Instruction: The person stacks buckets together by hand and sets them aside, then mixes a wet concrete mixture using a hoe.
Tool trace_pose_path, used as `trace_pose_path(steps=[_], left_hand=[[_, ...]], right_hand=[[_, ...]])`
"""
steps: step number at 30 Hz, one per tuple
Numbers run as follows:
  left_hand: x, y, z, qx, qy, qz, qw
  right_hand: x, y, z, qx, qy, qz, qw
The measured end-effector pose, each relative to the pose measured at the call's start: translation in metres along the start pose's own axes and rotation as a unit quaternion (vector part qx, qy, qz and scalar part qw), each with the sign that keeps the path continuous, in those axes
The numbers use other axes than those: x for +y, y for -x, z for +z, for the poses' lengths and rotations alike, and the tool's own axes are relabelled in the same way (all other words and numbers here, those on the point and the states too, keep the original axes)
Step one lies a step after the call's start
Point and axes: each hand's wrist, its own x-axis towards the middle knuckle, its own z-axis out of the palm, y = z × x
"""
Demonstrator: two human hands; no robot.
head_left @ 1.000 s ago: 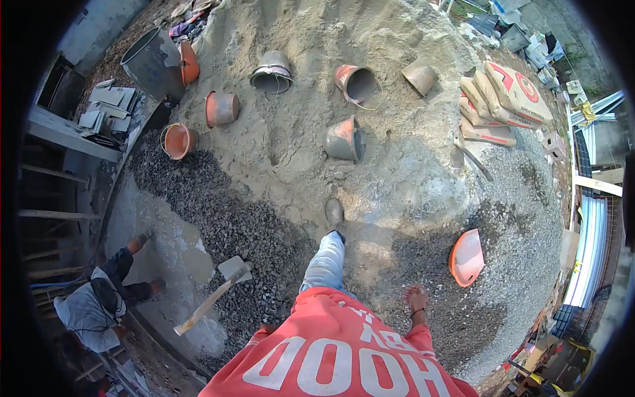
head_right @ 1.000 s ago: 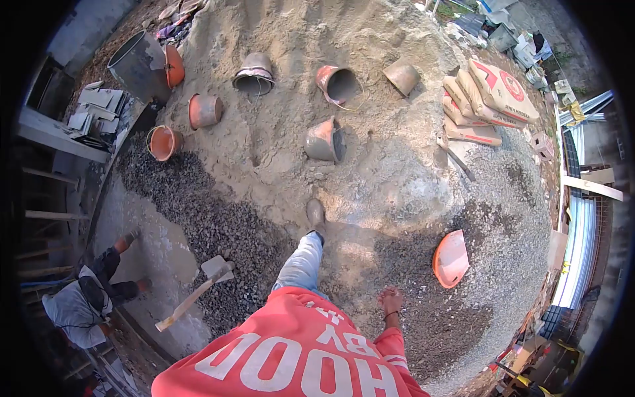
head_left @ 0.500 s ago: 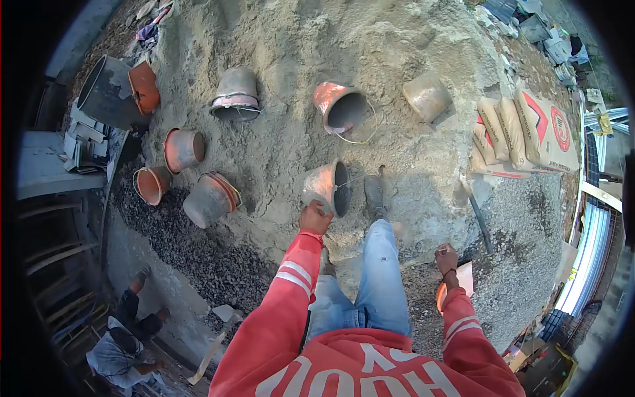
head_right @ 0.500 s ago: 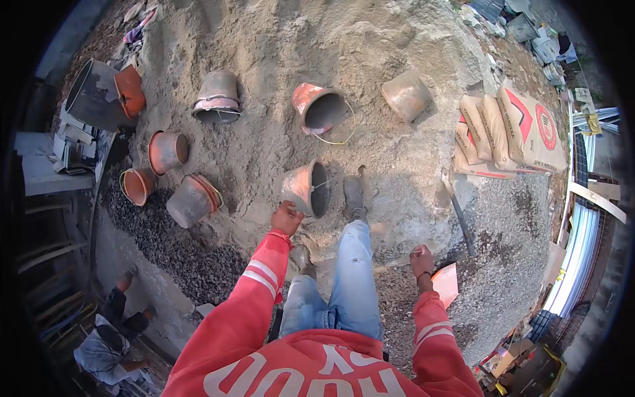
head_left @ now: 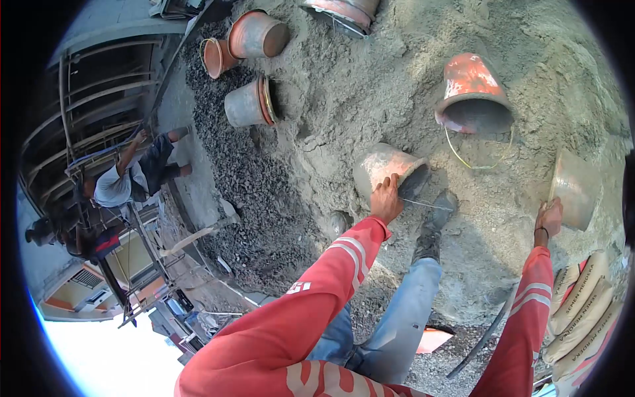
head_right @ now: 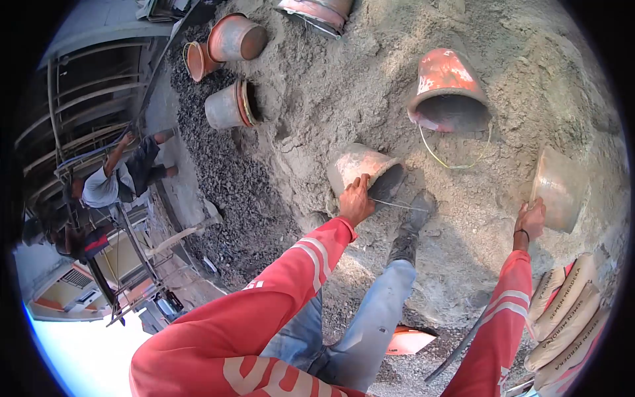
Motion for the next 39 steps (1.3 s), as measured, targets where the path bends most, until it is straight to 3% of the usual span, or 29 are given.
trace_pose_path(steps=[1, 3, 4, 6, 7, 8, 9, 10, 11, 13, 14, 15, 16, 18, 20, 22, 23, 26, 28, 29, 31, 32, 36, 37, 39], left_hand=[[-0.001, -0.001, -0.006, 0.005, 0.019, -0.021, 1.000], [-0.011, -0.001, -0.030, 0.026, 0.054, -0.063, 0.996], [-0.015, 0.000, -0.044, 0.055, 0.069, -0.083, 0.993], [-0.026, 0.004, -0.083, 0.111, 0.110, -0.146, 0.977], [-0.034, 0.010, -0.103, 0.130, 0.124, -0.154, 0.972], [-0.048, 0.020, -0.121, 0.111, 0.163, -0.222, 0.955], [-0.066, 0.032, -0.137, 0.091, 0.203, -0.287, 0.932], [-0.084, 0.042, -0.150, 0.114, 0.246, -0.291, 0.917], [-0.105, 0.055, -0.160, 0.137, 0.288, -0.294, 0.901], [-0.144, 0.079, -0.174, 0.110, 0.367, -0.402, 0.831], [-0.166, 0.090, -0.172, 0.127, 0.480, -0.421, 0.759], [-0.187, 0.097, -0.172, 0.140, 0.585, -0.429, 0.674], [-0.206, 0.100, -0.186, 0.148, 0.600, -0.425, 0.661], [-0.245, 0.103, -0.220, 0.247, 0.639, -0.426, 0.591], [-0.311, 0.096, -0.231, 0.258, 0.628, -0.467, 0.566], [-0.369, 0.092, -0.243, 0.290, 0.622, -0.502, 0.527], [-0.391, 0.098, -0.291, 0.292, 0.662, -0.478, 0.498], [-0.480, 0.106, -0.327, 0.346, 0.692, -0.473, 0.422], [-0.526, 0.119, -0.350, 0.337, 0.687, -0.493, 0.414], [-0.547, 0.125, -0.358, 0.365, 0.684, -0.502, 0.384], [-0.584, 0.138, -0.370, 0.386, 0.685, -0.505, 0.356], [-0.599, 0.144, -0.373, 0.398, 0.682, -0.516, 0.331], [-0.633, 0.161, -0.387, 0.432, 0.691, -0.521, 0.253], [-0.639, 0.164, -0.388, 0.429, 0.695, -0.517, 0.257], [-0.649, 0.164, -0.385, 0.432, 0.711, -0.516, 0.203]], right_hand=[[0.014, -0.003, 0.010, 0.045, -0.006, -0.046, 0.998], [0.015, -0.012, -0.009, 0.091, -0.014, -0.027, 0.995], [0.019, -0.022, -0.039, 0.066, 0.000, -0.033, 0.997], [0.099, -0.089, -0.018, 0.208, -0.030, -0.029, 0.977], [0.126, -0.106, -0.028, 0.250, -0.123, -0.070, 0.958], [0.105, -0.095, -0.084, 0.107, -0.072, 0.025, 0.991], [0.081, -0.084, -0.128, -0.005, -0.024, 0.037, 0.999], [0.061, -0.063, -0.143, 0.102, -0.124, -0.022, 0.987], [0.051, -0.058, -0.157, 0.007, -0.181, -0.055, 0.982], [0.022, -0.041, -0.161, -0.083, -0.340, -0.046, 0.936], [-0.021, -0.012, -0.177, -0.101, -0.383, -0.032, 0.917], [-0.058, 0.009, -0.195, -0.132, -0.337, -0.068, 0.930], [-0.092, 0.030, -0.207, -0.162, -0.288, -0.100, 0.938], [-0.162, 0.075, -0.206, -0.164, -0.368, -0.125, 0.907], [-0.252, 0.142, -0.223, -0.141, -0.320, -0.137, 0.927], [-0.342, 0.200, -0.245, -0.203, -0.265, -0.089, 0.939], [-0.393, 0.233, -0.257, -0.186, -0.286, -0.114, 0.933], [-0.527, 0.292, -0.271, -0.221, -0.307, -0.115, 0.918], [-0.608, 0.321, -0.283, -0.229, -0.284, -0.160, 0.917], [-0.651, 0.340, -0.295, -0.245, -0.281, -0.167, 0.913], [-0.727, 0.383, -0.321, -0.312, -0.319, -0.106, 0.889], [-0.755, 0.393, -0.324, -0.339, -0.346, -0.075, 0.872], [-0.850, 0.428, -0.360, -0.391, -0.420, -0.115, 0.811], [-0.869, 0.432, -0.372, -0.406, -0.432, -0.116, 0.797], [-0.906, 0.436, -0.386, -0.424, -0.459, -0.109, 0.773]])
